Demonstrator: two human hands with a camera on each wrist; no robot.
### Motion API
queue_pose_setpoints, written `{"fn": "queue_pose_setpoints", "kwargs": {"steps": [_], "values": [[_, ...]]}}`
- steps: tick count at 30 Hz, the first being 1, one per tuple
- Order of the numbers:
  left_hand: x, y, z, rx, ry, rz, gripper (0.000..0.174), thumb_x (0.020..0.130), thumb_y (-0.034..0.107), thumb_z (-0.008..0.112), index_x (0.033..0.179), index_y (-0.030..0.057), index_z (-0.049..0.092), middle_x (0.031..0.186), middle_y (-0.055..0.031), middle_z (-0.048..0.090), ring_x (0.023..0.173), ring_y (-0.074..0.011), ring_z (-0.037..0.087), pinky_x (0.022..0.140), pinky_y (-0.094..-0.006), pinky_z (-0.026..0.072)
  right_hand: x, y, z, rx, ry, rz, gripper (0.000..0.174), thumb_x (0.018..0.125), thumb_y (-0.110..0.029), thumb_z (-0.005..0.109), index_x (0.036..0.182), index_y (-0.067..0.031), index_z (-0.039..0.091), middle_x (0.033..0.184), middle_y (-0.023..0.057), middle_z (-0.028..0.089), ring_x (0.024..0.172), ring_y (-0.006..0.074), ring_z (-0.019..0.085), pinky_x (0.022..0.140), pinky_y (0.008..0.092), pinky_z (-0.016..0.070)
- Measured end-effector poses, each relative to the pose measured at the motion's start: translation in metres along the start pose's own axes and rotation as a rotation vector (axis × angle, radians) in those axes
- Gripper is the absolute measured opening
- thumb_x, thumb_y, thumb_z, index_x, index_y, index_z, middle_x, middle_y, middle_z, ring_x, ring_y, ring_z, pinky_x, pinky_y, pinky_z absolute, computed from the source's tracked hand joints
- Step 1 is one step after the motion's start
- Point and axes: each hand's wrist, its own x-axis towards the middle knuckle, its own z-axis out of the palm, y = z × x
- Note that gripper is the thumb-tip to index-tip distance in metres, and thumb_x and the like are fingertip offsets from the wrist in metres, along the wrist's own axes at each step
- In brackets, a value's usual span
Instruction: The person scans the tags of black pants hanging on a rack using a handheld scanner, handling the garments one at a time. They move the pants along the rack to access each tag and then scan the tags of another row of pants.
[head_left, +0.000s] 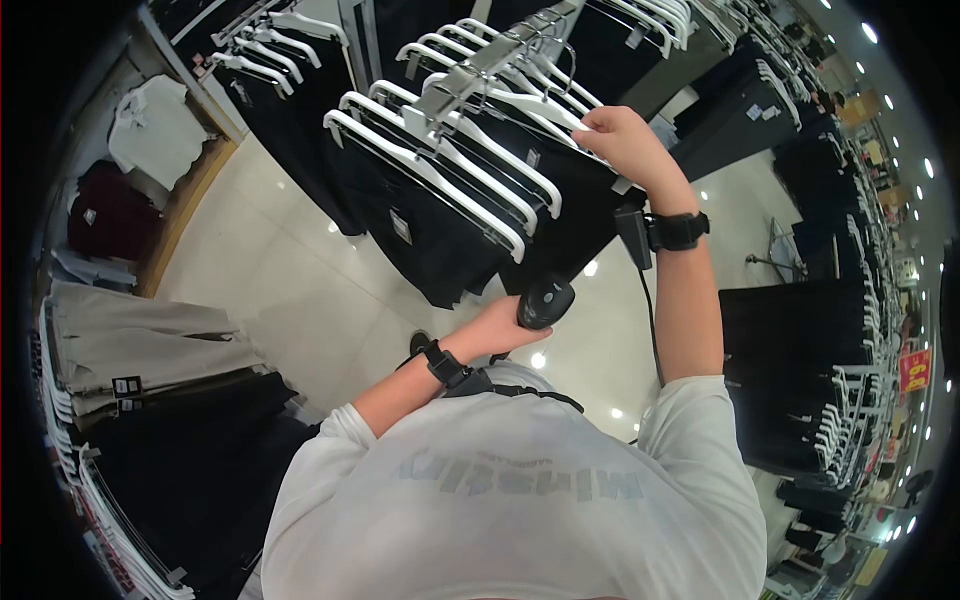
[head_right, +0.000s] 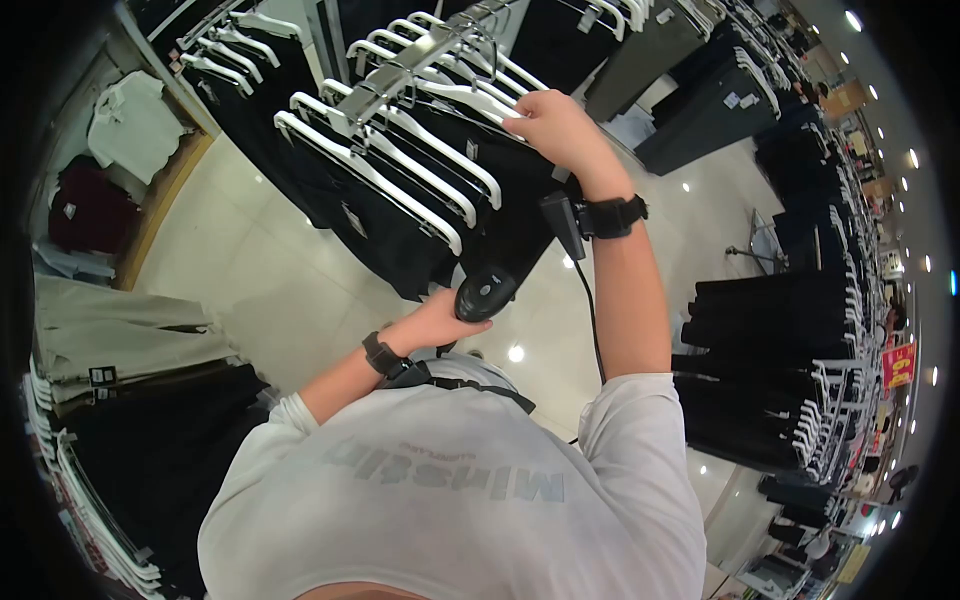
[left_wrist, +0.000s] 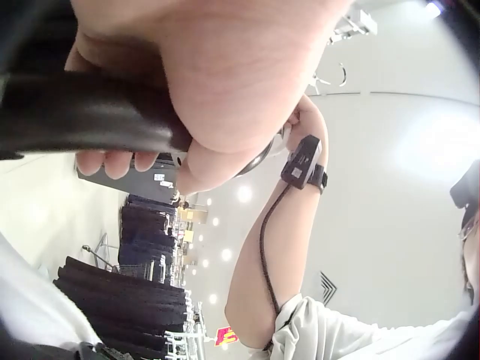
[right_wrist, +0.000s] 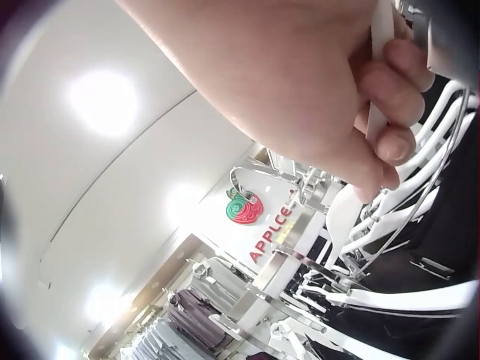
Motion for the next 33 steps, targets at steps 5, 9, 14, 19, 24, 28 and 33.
{"fn": "queue_pose_setpoints", "kwargs": {"steps": [5, 9, 14, 19, 24, 28, 33], "values": [[-0.003, -0.003, -0.016, 0.075, -0.004, -0.073, 0.031, 0.084, 0.024, 0.080, 0.102, 0.0008, 0.068, 0.092, -0.0095, 0.072, 0.085, -0.0168, 0.065, 0.081, -0.0329, 0.0517, 0.051, -0.012, 0.036, -0.003, -0.040, -0.040, 0.031, 0.086, -0.027, 0.074, 0.090, 0.0039, 0.069, 0.074, 0.0168, 0.065, 0.069, 0.0268, 0.064, 0.065, 0.0394, 0.0485], [-0.006, -0.003, -0.029, 0.039, -0.033, -0.066, 0.031, 0.084, 0.024, 0.079, 0.102, 0.0010, 0.068, 0.092, -0.0106, 0.072, 0.084, -0.0187, 0.065, 0.081, -0.0337, 0.0519, 0.055, -0.015, 0.063, 0.117, -0.096, 0.052, 0.028, 0.087, -0.024, 0.072, 0.088, 0.0031, 0.068, 0.069, 0.0113, 0.064, 0.063, 0.0206, 0.063, 0.063, 0.0359, 0.0485], [-0.006, -0.008, -0.042, 0.021, -0.066, -0.072, 0.032, 0.084, 0.024, 0.079, 0.103, 0.0013, 0.068, 0.093, -0.0117, 0.072, 0.085, -0.0210, 0.066, 0.081, -0.0343, 0.0521, 0.042, -0.008, 0.093, 0.134, -0.107, 0.125, 0.025, 0.092, -0.022, 0.067, 0.097, 0.0018, 0.070, 0.077, 0.0119, 0.067, 0.073, 0.0222, 0.065, 0.070, 0.0350, 0.0500], [-0.002, -0.014, -0.042, 0.039, -0.149, -0.096, 0.032, 0.084, 0.024, 0.079, 0.103, 0.0013, 0.068, 0.091, -0.0111, 0.071, 0.083, -0.0210, 0.066, 0.080, -0.0347, 0.0521, 0.031, -0.007, 0.085, 0.175, 0.053, 0.012, 0.024, 0.092, -0.018, 0.065, 0.106, -0.0003, 0.071, 0.087, 0.0129, 0.070, 0.081, 0.0243, 0.066, 0.076, 0.0341, 0.0515], [0.012, -0.022, -0.033, 0.046, -0.174, -0.097, 0.032, 0.083, 0.024, 0.079, 0.102, 0.0016, 0.068, 0.090, -0.0105, 0.071, 0.082, -0.0205, 0.065, 0.079, -0.0349, 0.0521, 0.052, 0.032, 0.071, -0.011, 0.176, -0.041, 0.035, 0.087, -0.013, 0.070, 0.120, -0.0023, 0.067, 0.100, 0.0120, 0.072, 0.089, 0.0215, 0.067, 0.082, 0.0337, 0.0533], [0.029, -0.006, -0.017, 0.079, -0.108, -0.170, 0.031, 0.084, 0.024, 0.079, 0.102, 0.0017, 0.068, 0.089, -0.0105, 0.071, 0.082, -0.0203, 0.065, 0.079, -0.0349, 0.0520, 0.070, 0.051, 0.085, 0.154, -0.033, -0.019, 0.031, 0.085, -0.015, 0.072, 0.112, -0.0005, 0.068, 0.093, 0.0136, 0.071, 0.085, 0.0249, 0.067, 0.077, 0.0368, 0.0515], [0.045, -0.009, 0.010, 0.059, 0.011, -0.212, 0.031, 0.084, 0.023, 0.079, 0.102, 0.0014, 0.067, 0.089, -0.0089, 0.071, 0.081, -0.0182, 0.064, 0.078, -0.0340, 0.0514, 0.090, 0.071, 0.082, 0.438, -0.086, -0.006, 0.026, 0.092, -0.022, 0.068, 0.089, 0.0038, 0.068, 0.064, 0.0056, 0.058, 0.060, 0.0139, 0.054, 0.060, 0.0328, 0.0439]]}}
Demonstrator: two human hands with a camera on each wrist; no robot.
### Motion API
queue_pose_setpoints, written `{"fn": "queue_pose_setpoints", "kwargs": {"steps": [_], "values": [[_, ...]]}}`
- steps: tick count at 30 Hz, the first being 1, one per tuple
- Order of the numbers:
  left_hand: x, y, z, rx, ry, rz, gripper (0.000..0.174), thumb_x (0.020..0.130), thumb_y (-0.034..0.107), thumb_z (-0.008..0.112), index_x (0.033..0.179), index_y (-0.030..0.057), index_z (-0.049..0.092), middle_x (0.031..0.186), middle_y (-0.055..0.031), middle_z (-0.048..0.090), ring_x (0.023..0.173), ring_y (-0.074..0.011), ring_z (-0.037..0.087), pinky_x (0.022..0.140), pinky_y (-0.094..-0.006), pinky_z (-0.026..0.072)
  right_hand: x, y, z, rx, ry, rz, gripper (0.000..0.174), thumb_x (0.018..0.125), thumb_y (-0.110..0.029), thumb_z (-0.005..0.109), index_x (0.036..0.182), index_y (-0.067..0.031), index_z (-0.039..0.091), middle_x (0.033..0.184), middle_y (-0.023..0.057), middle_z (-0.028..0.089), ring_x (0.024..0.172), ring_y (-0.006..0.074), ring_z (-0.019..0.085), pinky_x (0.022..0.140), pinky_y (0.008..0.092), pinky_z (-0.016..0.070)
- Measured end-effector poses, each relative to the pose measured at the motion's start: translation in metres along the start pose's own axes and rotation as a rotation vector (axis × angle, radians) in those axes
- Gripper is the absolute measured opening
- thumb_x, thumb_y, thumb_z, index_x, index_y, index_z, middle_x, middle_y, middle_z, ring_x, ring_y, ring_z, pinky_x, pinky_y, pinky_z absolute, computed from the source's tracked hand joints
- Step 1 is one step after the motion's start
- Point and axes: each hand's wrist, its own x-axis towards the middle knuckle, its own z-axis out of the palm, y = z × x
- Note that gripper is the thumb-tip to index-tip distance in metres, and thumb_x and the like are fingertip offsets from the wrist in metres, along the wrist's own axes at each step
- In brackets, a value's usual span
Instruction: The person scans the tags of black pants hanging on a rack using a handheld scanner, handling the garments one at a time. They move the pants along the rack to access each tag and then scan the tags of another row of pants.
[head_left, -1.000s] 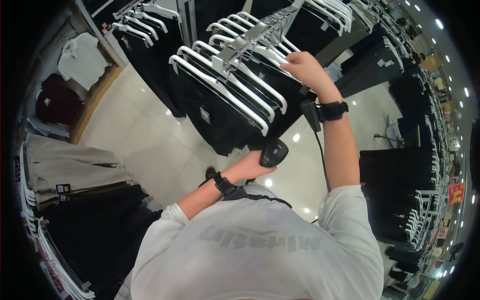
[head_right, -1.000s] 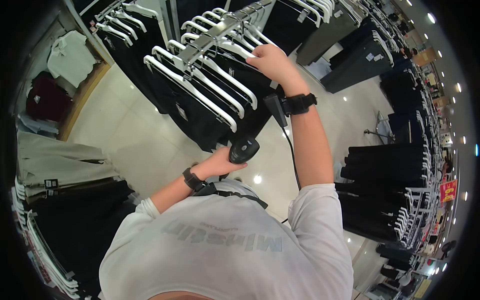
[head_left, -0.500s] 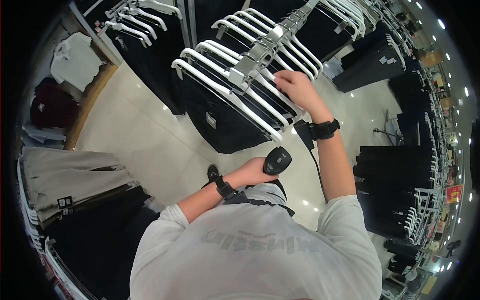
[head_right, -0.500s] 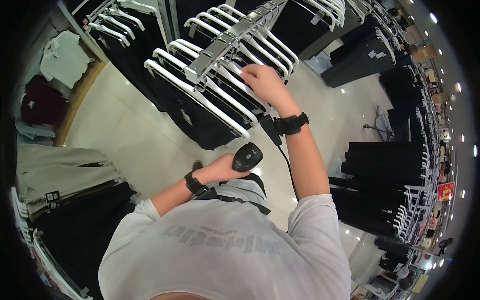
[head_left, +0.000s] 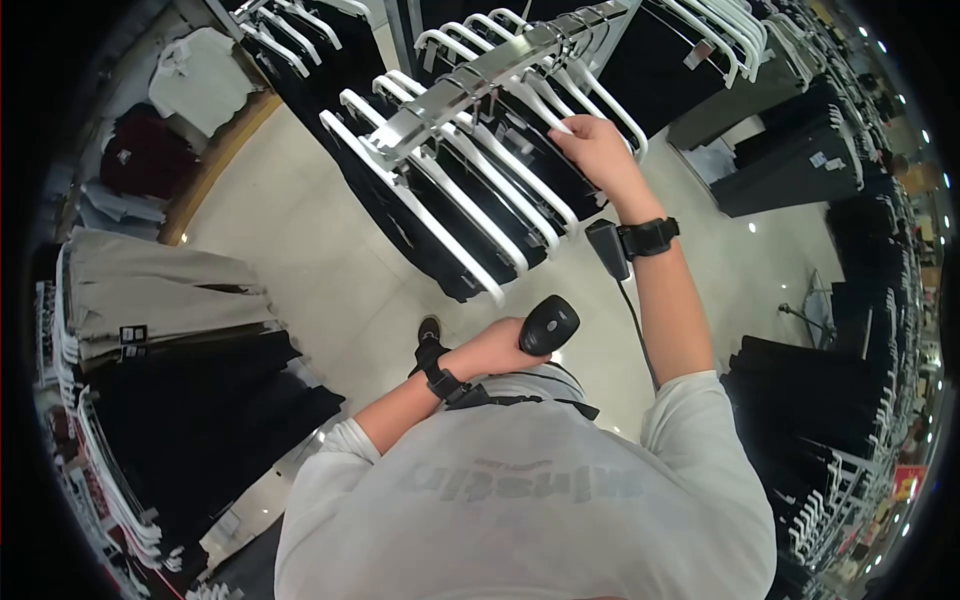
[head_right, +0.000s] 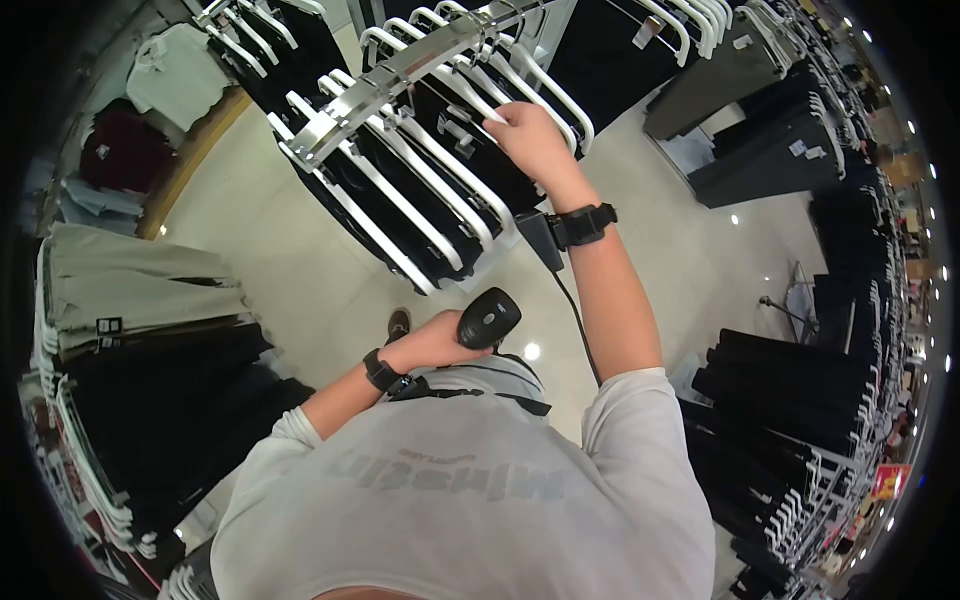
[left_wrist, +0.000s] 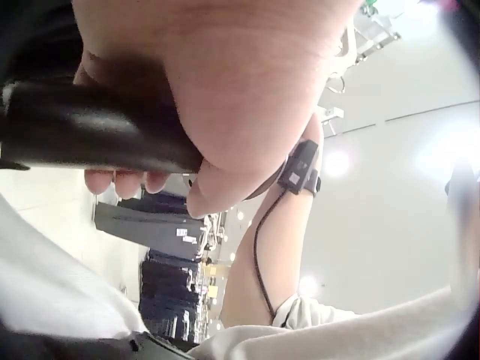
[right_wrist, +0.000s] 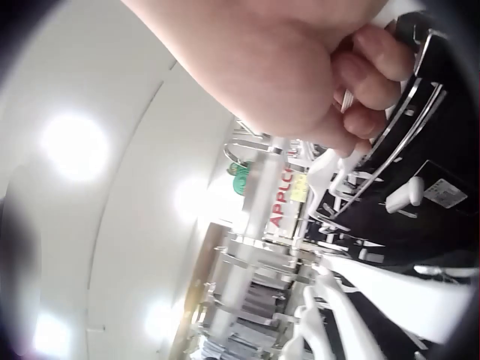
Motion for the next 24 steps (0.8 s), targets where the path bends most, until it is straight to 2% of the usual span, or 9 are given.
{"fn": "queue_pose_setpoints", "kwargs": {"steps": [2, 4, 8, 10, 12, 15, 18, 21, 24], "values": [[0.008, -0.005, 0.014, -0.064, 0.113, 0.023, 0.030, 0.084, 0.022, 0.079, 0.102, 0.0011, 0.066, 0.089, -0.0075, 0.071, 0.080, -0.0167, 0.062, 0.077, -0.0331, 0.0510, -0.012, -0.019, -0.025, -0.052, 0.026, -0.057, 0.029, 0.091, -0.024, 0.069, 0.095, 0.0047, 0.069, 0.065, 0.0067, 0.059, 0.059, 0.0145, 0.054, 0.058, 0.0335, 0.0435], [0.011, 0.002, 0.025, -0.084, 0.203, -0.004, 0.030, 0.085, 0.021, 0.079, 0.102, 0.0009, 0.066, 0.089, -0.0060, 0.070, 0.080, -0.0149, 0.061, 0.077, -0.0320, 0.0507, -0.025, -0.021, -0.050, -0.018, 0.004, -0.088, 0.027, 0.090, -0.022, 0.070, 0.098, 0.0039, 0.070, 0.065, 0.0044, 0.059, 0.058, 0.0122, 0.053, 0.056, 0.0318, 0.0424], [0.018, 0.025, 0.041, -0.114, 0.317, -0.090, 0.029, 0.086, 0.021, 0.078, 0.102, 0.0004, 0.066, 0.088, -0.0041, 0.069, 0.080, -0.0121, 0.058, 0.077, -0.0306, 0.0504, -0.065, -0.010, -0.094, 0.051, 0.000, -0.035, 0.023, 0.092, -0.018, 0.069, 0.103, 0.0024, 0.070, 0.069, -0.0010, 0.060, 0.059, 0.0061, 0.050, 0.052, 0.0263, 0.0376], [0.027, 0.024, 0.048, -0.109, 0.412, 0.001, 0.024, 0.086, 0.019, 0.078, 0.098, 0.0014, 0.067, 0.085, -0.0020, 0.068, 0.077, -0.0105, 0.058, 0.074, -0.0302, 0.0502, -0.082, -0.003, -0.109, 0.088, -0.012, -0.006, 0.021, 0.093, -0.016, 0.068, 0.105, 0.0016, 0.069, 0.070, -0.0033, 0.060, 0.059, 0.0036, 0.048, 0.051, 0.0240, 0.0348], [0.034, 0.040, 0.054, -0.131, 0.438, 0.013, 0.020, 0.086, 0.017, 0.078, 0.095, 0.0027, 0.068, 0.082, -0.0001, 0.067, 0.076, -0.0090, 0.058, 0.073, -0.0289, 0.0497, -0.101, -0.001, -0.130, 0.065, -0.015, 0.026, 0.022, 0.094, -0.015, 0.067, 0.108, 0.0016, 0.069, 0.071, -0.0043, 0.059, 0.060, 0.0026, 0.047, 0.051, 0.0232, 0.0330], [0.051, 0.059, 0.064, -0.161, 0.451, 0.031, 0.023, 0.085, 0.021, 0.077, 0.089, 0.0017, 0.066, 0.071, -0.0051, 0.065, 0.065, -0.0133, 0.058, 0.064, -0.0326, 0.0488, -0.123, 0.005, -0.154, 0.041, 0.013, 0.056, 0.021, 0.094, -0.015, 0.067, 0.108, 0.0013, 0.070, 0.071, -0.0042, 0.059, 0.061, 0.0030, 0.047, 0.052, 0.0234, 0.0336], [0.065, 0.063, 0.072, -0.112, 0.383, -0.005, 0.021, 0.084, 0.019, 0.077, 0.091, 0.0021, 0.067, 0.074, -0.0059, 0.067, 0.067, -0.0140, 0.060, 0.066, -0.0323, 0.0496, -0.138, 0.009, -0.166, 0.027, 0.033, 0.058, 0.021, 0.094, -0.015, 0.068, 0.107, 0.0016, 0.071, 0.072, -0.0038, 0.060, 0.061, 0.0035, 0.047, 0.053, 0.0237, 0.0344], [0.074, 0.069, 0.085, -0.094, 0.446, 0.201, 0.020, 0.084, 0.018, 0.078, 0.092, 0.0023, 0.067, 0.076, -0.0073, 0.068, 0.068, -0.0165, 0.062, 0.066, -0.0329, 0.0503, -0.149, 0.012, -0.172, 0.017, 0.046, 0.031, 0.021, 0.094, -0.015, 0.068, 0.106, 0.0023, 0.071, 0.072, -0.0031, 0.062, 0.062, 0.0043, 0.048, 0.054, 0.0244, 0.0352], [0.077, 0.074, 0.091, -0.049, 0.448, 0.243, 0.021, 0.083, 0.017, 0.078, 0.093, 0.0020, 0.067, 0.077, -0.0087, 0.069, 0.068, -0.0190, 0.064, 0.067, -0.0334, 0.0507, -0.155, 0.018, -0.176, 0.007, 0.033, 0.026, 0.021, 0.094, -0.015, 0.067, 0.106, 0.0031, 0.070, 0.073, -0.0021, 0.063, 0.063, 0.0052, 0.049, 0.055, 0.0254, 0.0366]]}}
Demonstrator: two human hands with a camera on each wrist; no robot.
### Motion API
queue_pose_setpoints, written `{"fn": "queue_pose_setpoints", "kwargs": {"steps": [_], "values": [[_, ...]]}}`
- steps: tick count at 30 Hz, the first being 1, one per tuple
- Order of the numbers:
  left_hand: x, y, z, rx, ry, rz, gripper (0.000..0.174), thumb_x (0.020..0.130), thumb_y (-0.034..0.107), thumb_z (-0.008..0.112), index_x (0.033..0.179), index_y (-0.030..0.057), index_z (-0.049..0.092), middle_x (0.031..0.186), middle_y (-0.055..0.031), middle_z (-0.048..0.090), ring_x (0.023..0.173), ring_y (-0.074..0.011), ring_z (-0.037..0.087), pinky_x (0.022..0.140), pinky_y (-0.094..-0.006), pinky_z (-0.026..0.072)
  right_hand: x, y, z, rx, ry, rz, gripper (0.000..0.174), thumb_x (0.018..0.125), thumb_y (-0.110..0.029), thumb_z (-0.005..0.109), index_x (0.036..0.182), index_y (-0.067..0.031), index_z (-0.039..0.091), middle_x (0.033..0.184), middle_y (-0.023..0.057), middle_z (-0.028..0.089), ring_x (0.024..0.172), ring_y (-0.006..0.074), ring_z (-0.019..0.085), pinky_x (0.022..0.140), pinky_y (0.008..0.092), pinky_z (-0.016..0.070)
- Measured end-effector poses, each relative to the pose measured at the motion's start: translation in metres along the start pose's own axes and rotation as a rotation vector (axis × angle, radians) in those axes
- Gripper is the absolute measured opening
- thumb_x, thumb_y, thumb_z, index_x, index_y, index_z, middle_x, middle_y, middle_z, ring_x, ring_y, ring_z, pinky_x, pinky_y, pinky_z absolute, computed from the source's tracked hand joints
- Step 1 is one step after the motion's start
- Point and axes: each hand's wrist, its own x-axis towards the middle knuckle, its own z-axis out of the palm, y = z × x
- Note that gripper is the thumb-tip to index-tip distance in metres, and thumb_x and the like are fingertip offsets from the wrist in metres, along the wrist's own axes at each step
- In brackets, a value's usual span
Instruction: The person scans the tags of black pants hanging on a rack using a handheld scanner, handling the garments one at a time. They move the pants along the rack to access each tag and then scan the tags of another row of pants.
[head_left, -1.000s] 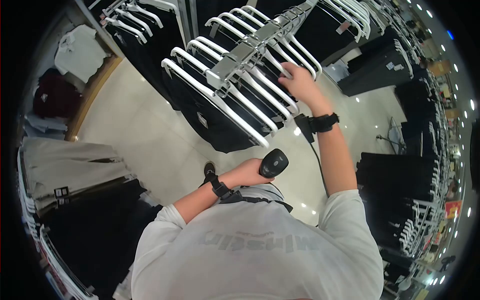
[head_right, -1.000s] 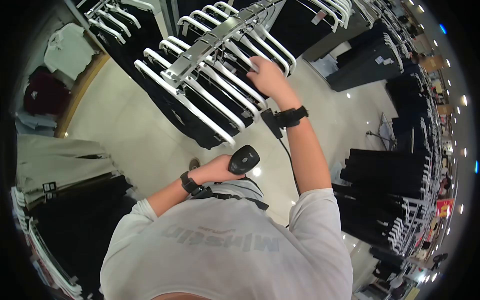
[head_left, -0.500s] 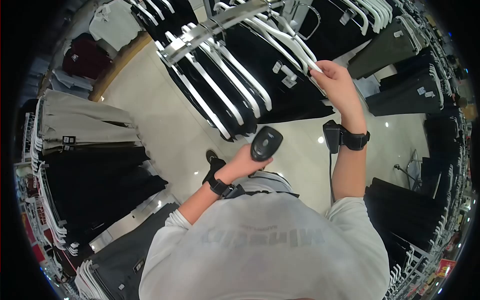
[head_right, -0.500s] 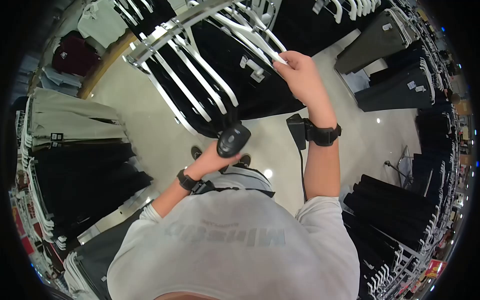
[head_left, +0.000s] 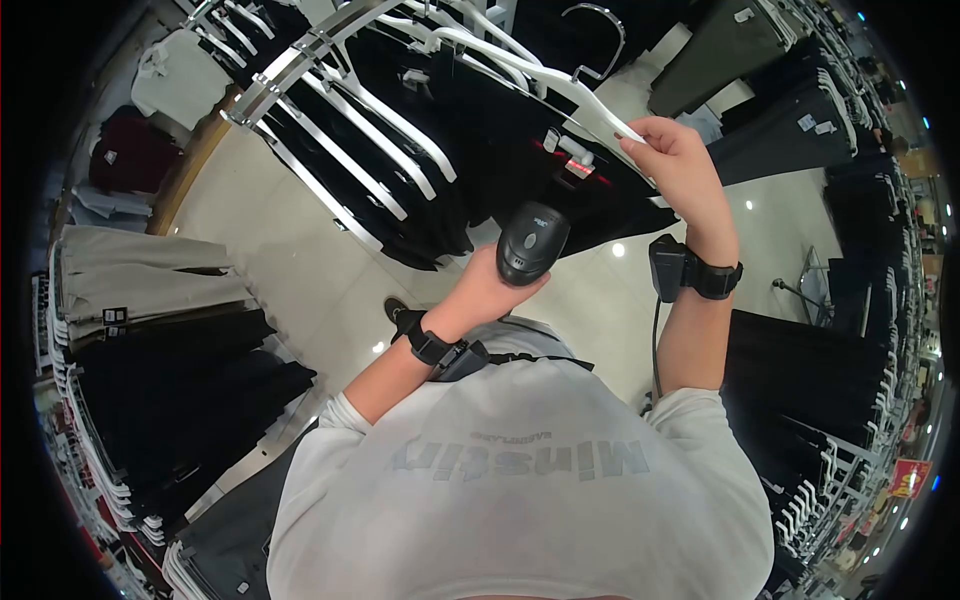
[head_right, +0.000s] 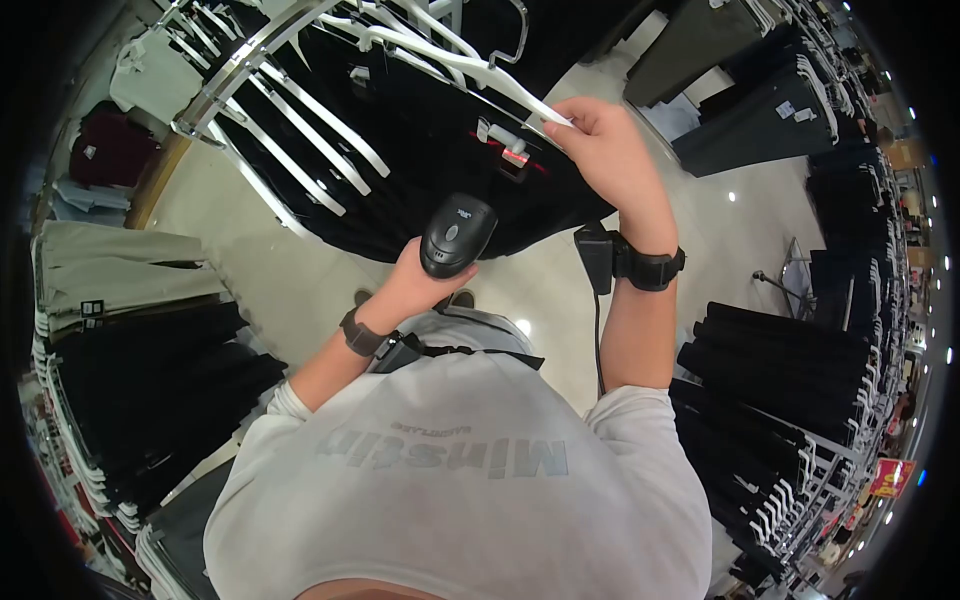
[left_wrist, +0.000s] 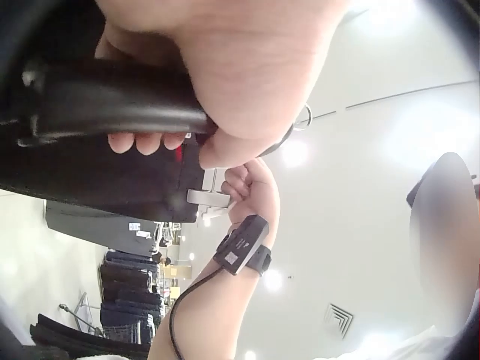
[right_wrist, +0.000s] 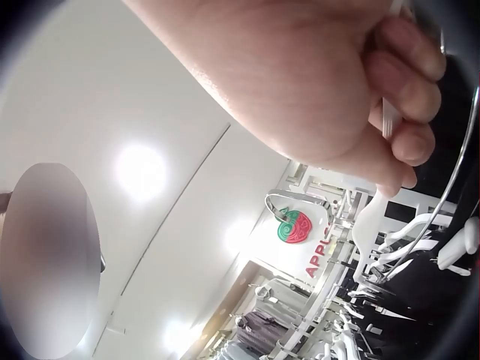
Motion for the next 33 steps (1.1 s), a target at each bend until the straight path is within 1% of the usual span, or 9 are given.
{"fn": "queue_pose_setpoints", "kwargs": {"steps": [8, 15, 18, 19, 22, 23, 29, 30, 33], "values": [[0.000, -0.004, 0.001, -0.008, -0.011, -0.058, 0.023, 0.083, 0.018, 0.079, 0.095, 0.0019, 0.068, 0.079, -0.0098, 0.070, 0.070, -0.0201, 0.065, 0.069, -0.0342, 0.0515, -0.002, 0.008, -0.002, -0.077, -0.020, 0.051, 0.022, 0.092, -0.016, 0.068, 0.105, 0.0029, 0.070, 0.071, 0.0012, 0.061, 0.063, 0.0082, 0.051, 0.057, 0.0275, 0.0387], [0.000, -0.006, -0.003, 0.050, -0.054, -0.123, 0.028, 0.083, 0.023, 0.079, 0.098, 0.0017, 0.069, 0.083, -0.0096, 0.071, 0.075, -0.0207, 0.066, 0.073, -0.0349, 0.0524, 0.005, 0.002, 0.003, -0.055, -0.060, 0.075, 0.022, 0.092, -0.015, 0.068, 0.104, 0.0038, 0.070, 0.070, 0.0005, 0.061, 0.064, 0.0080, 0.052, 0.057, 0.0271, 0.0395], [-0.002, -0.010, 0.000, 0.029, -0.003, -0.029, 0.028, 0.083, 0.022, 0.080, 0.098, 0.0018, 0.068, 0.085, -0.0102, 0.071, 0.077, -0.0213, 0.067, 0.074, -0.0344, 0.0528, 0.020, -0.002, 0.012, -0.040, -0.091, 0.056, 0.021, 0.092, -0.014, 0.068, 0.103, 0.0036, 0.070, 0.071, 0.0001, 0.061, 0.064, 0.0076, 0.052, 0.057, 0.0267, 0.0399], [-0.004, -0.004, -0.003, 0.008, -0.018, -0.074, 0.028, 0.082, 0.022, 0.080, 0.098, 0.0017, 0.068, 0.086, -0.0107, 0.072, 0.080, -0.0223, 0.068, 0.076, -0.0342, 0.0529, 0.026, -0.006, 0.017, -0.042, -0.099, 0.050, 0.021, 0.092, -0.014, 0.068, 0.103, 0.0033, 0.070, 0.071, -0.0001, 0.061, 0.064, 0.0074, 0.052, 0.057, 0.0265, 0.0400], [-0.007, -0.006, -0.014, 0.015, -0.070, -0.093, 0.026, 0.085, 0.017, 0.079, 0.100, 0.0015, 0.065, 0.084, -0.0048, 0.069, 0.077, -0.0134, 0.063, 0.074, -0.0316, 0.0521, 0.052, -0.017, 0.042, -0.039, -0.130, 0.006, 0.021, 0.092, -0.014, 0.068, 0.103, 0.0034, 0.070, 0.070, 0.0011, 0.063, 0.063, 0.0082, 0.054, 0.057, 0.0272, 0.0408], [-0.009, -0.003, -0.018, -0.005, -0.081, -0.166, 0.026, 0.085, 0.018, 0.079, 0.098, 0.0012, 0.064, 0.083, -0.0043, 0.068, 0.075, -0.0125, 0.060, 0.072, -0.0316, 0.0514, 0.060, -0.023, 0.052, -0.044, -0.134, -0.009, 0.021, 0.092, -0.015, 0.068, 0.103, 0.0035, 0.069, 0.070, 0.0017, 0.063, 0.063, 0.0085, 0.054, 0.057, 0.0275, 0.0411], [-0.004, 0.002, -0.043, -0.033, -0.069, -0.118, 0.028, 0.085, 0.019, 0.079, 0.098, -0.0005, 0.065, 0.084, -0.0057, 0.068, 0.077, -0.0137, 0.060, 0.074, -0.0318, 0.0513, 0.114, -0.041, 0.128, -0.057, -0.170, -0.103, 0.029, 0.091, -0.018, 0.065, 0.108, 0.0047, 0.069, 0.075, 0.0124, 0.069, 0.068, 0.0211, 0.067, 0.066, 0.0346, 0.0515], [-0.003, 0.002, -0.046, -0.059, -0.074, -0.107, 0.028, 0.085, 0.019, 0.079, 0.099, -0.0006, 0.065, 0.085, -0.0062, 0.068, 0.078, -0.0141, 0.060, 0.075, -0.0320, 0.0513, 0.128, -0.033, 0.142, -0.072, -0.194, -0.099, 0.029, 0.092, -0.017, 0.063, 0.109, 0.0055, 0.069, 0.075, 0.0124, 0.069, 0.068, 0.0211, 0.067, 0.066, 0.0343, 0.0512], [0.005, -0.007, -0.051, -0.103, -0.140, -0.085, 0.029, 0.085, 0.020, 0.079, 0.100, -0.0006, 0.065, 0.088, -0.0080, 0.069, 0.081, -0.0153, 0.061, 0.077, -0.0329, 0.0513, 0.131, -0.057, 0.167, -0.044, -0.162, -0.083, 0.028, 0.093, -0.015, 0.061, 0.110, 0.0066, 0.067, 0.074, 0.0125, 0.069, 0.068, 0.0208, 0.066, 0.066, 0.0345, 0.0508]]}}
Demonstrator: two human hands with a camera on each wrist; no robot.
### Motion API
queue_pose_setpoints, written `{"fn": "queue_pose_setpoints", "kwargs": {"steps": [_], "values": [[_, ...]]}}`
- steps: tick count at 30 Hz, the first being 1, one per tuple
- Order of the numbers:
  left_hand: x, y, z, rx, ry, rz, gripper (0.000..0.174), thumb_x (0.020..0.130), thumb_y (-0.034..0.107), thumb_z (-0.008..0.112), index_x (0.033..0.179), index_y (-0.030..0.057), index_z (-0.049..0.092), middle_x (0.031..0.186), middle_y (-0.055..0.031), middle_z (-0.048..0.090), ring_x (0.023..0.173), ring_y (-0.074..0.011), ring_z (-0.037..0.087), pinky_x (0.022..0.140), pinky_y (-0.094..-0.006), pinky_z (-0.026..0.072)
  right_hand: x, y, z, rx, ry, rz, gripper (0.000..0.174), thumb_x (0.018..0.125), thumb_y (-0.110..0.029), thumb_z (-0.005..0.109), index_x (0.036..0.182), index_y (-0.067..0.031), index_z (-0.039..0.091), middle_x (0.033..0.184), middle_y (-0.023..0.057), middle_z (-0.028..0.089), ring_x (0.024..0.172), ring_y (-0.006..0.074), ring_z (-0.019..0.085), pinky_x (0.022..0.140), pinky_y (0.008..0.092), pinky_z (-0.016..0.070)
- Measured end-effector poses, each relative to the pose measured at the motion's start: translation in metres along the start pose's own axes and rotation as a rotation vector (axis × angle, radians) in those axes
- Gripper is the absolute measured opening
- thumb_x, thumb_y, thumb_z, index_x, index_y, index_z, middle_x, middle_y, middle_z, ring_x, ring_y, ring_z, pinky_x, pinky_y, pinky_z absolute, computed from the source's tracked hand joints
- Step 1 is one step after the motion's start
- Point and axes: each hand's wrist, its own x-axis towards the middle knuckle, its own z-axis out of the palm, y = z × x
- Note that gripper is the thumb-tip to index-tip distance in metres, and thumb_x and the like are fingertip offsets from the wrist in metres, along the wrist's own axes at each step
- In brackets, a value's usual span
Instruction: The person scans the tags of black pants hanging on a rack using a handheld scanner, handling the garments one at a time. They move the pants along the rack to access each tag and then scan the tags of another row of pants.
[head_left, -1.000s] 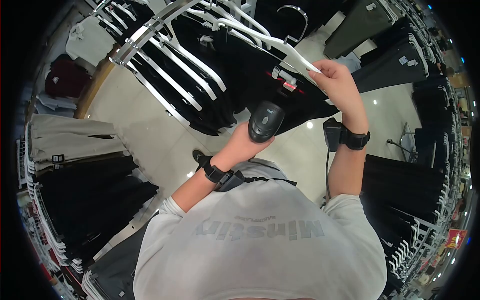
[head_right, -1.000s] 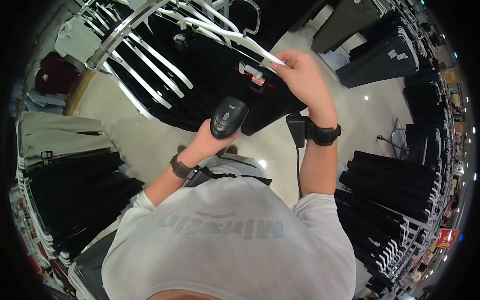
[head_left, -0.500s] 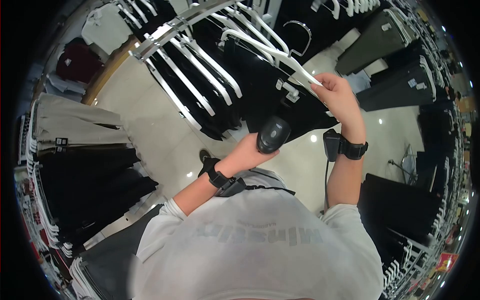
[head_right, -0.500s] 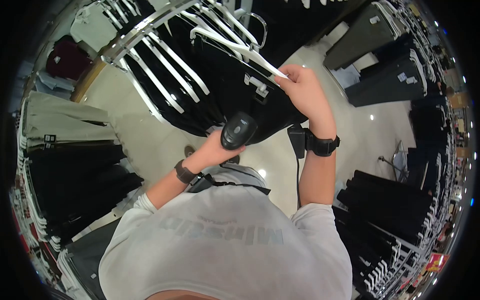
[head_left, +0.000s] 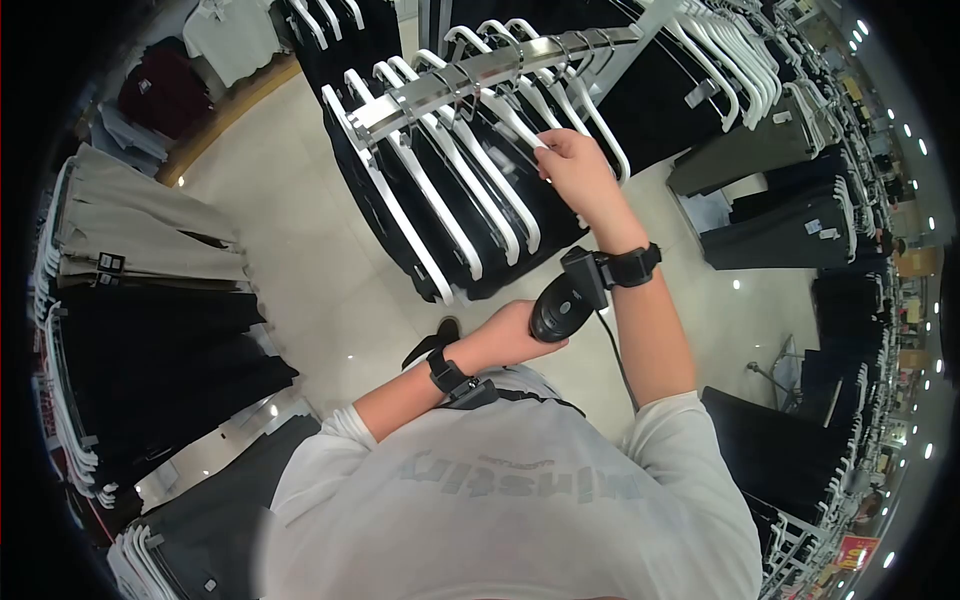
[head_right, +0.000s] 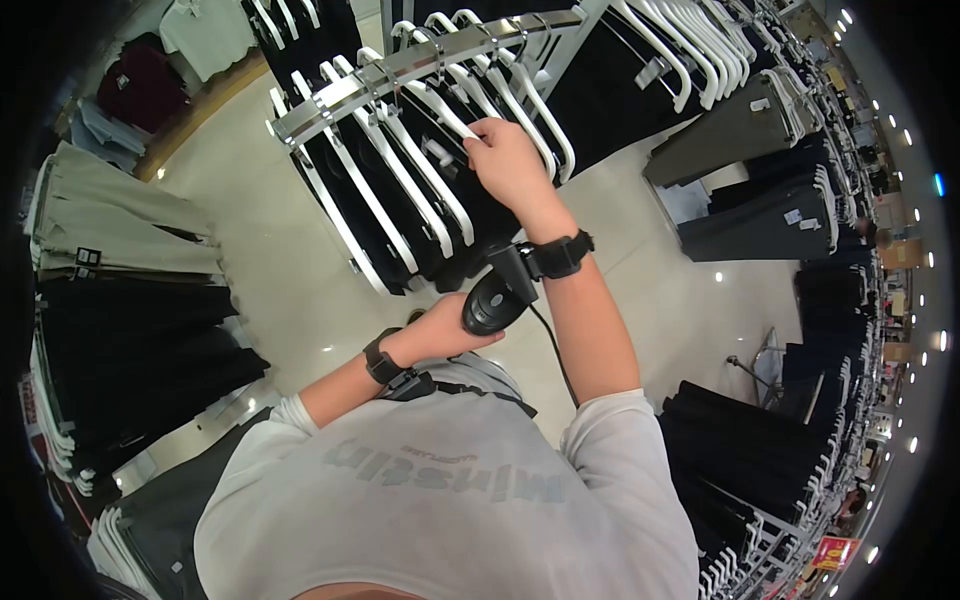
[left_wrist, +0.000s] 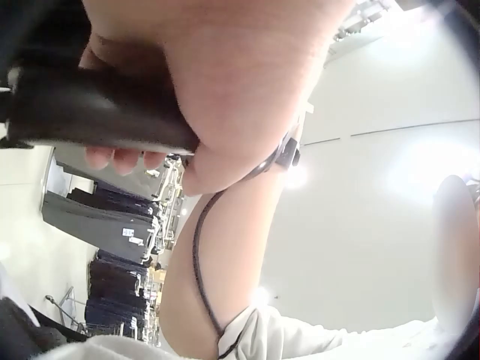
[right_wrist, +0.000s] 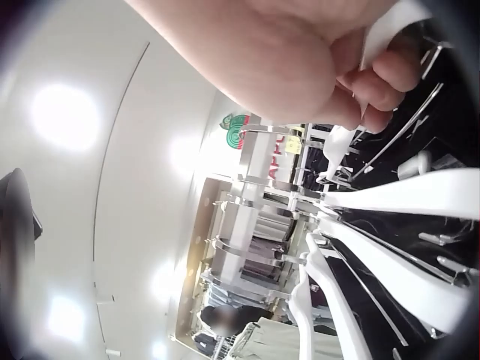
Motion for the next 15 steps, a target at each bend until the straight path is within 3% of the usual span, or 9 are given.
{"fn": "queue_pose_setpoints", "kwargs": {"steps": [3, 6, 9, 10, 11, 13, 15], "values": [[0.003, 0.003, -0.011, -0.026, -0.050, -0.009, 0.029, 0.085, 0.020, 0.078, 0.100, -0.0007, 0.065, 0.090, -0.0093, 0.070, 0.082, -0.0169, 0.061, 0.079, -0.0342, 0.0514, 0.003, -0.010, 0.012, -0.030, -0.067, 0.161, 0.031, 0.094, -0.013, 0.061, 0.118, 0.0063, 0.064, 0.078, 0.0105, 0.069, 0.068, 0.0181, 0.065, 0.064, 0.0314, 0.0499], [0.008, -0.008, -0.018, -0.033, -0.068, -0.002, 0.030, 0.085, 0.021, 0.078, 0.100, -0.0010, 0.065, 0.088, -0.0098, 0.069, 0.080, -0.0180, 0.061, 0.079, -0.0348, 0.0514, -0.002, 0.011, 0.020, 0.057, -0.086, 0.153, 0.034, 0.094, -0.012, 0.061, 0.123, 0.0050, 0.061, 0.079, 0.0108, 0.069, 0.069, 0.0165, 0.065, 0.065, 0.0300, 0.0508], [0.011, -0.019, -0.026, -0.018, -0.134, -0.054, 0.030, 0.084, 0.021, 0.078, 0.100, -0.0011, 0.064, 0.087, -0.0096, 0.069, 0.080, -0.0182, 0.061, 0.079, -0.0349, 0.0513, -0.014, 0.016, 0.006, 0.242, -0.065, 0.143, 0.028, 0.094, -0.012, 0.062, 0.118, 0.0026, 0.065, 0.082, 0.0112, 0.069, 0.071, 0.0162, 0.066, 0.068, 0.0297, 0.0524], [0.011, -0.019, -0.029, -0.005, -0.142, -0.051, 0.030, 0.084, 0.021, 0.078, 0.099, -0.0011, 0.065, 0.087, -0.0095, 0.068, 0.079, -0.0183, 0.061, 0.079, -0.0349, 0.0513, -0.012, 0.022, -0.003, -0.021, 0.065, -0.068, 0.022, 0.093, -0.011, 0.065, 0.111, 0.0000, 0.070, 0.089, 0.0110, 0.070, 0.076, 0.0166, 0.067, 0.071, 0.0306, 0.0539], [0.012, -0.018, -0.033, 0.007, -0.150, -0.049, 0.030, 0.084, 0.021, 0.078, 0.099, -0.0011, 0.065, 0.086, -0.0094, 0.068, 0.079, -0.0183, 0.061, 0.078, -0.0350, 0.0513, -0.008, 0.025, -0.009, 0.123, 0.160, 0.012, 0.020, 0.089, -0.010, 0.068, 0.107, -0.0014, 0.072, 0.097, 0.0110, 0.071, 0.081, 0.0193, 0.068, 0.073, 0.0321, 0.0547], [0.011, -0.019, -0.032, 0.002, -0.154, -0.041, 0.029, 0.083, 0.021, 0.078, 0.098, -0.0010, 0.065, 0.085, -0.0094, 0.068, 0.078, -0.0186, 0.061, 0.078, -0.0350, 0.0513, 0.005, 0.032, -0.022, -0.150, 0.376, -0.185, 0.024, 0.085, -0.008, 0.071, 0.109, -0.0017, 0.072, 0.097, 0.0117, 0.072, 0.083, 0.0224, 0.069, 0.074, 0.0328, 0.0548], [0.012, -0.020, -0.034, -0.020, -0.143, -0.023, 0.028, 0.083, 0.021, 0.078, 0.097, -0.0009, 0.065, 0.083, -0.0096, 0.068, 0.076, -0.0190, 0.061, 0.077, -0.0351, 0.0514, 0.013, 0.030, -0.020, -0.324, 0.357, -0.138, 0.027, 0.084, -0.010, 0.073, 0.110, -0.0020, 0.071, 0.092, 0.0147, 0.072, 0.082, 0.0266, 0.069, 0.075, 0.0348, 0.0551]]}}
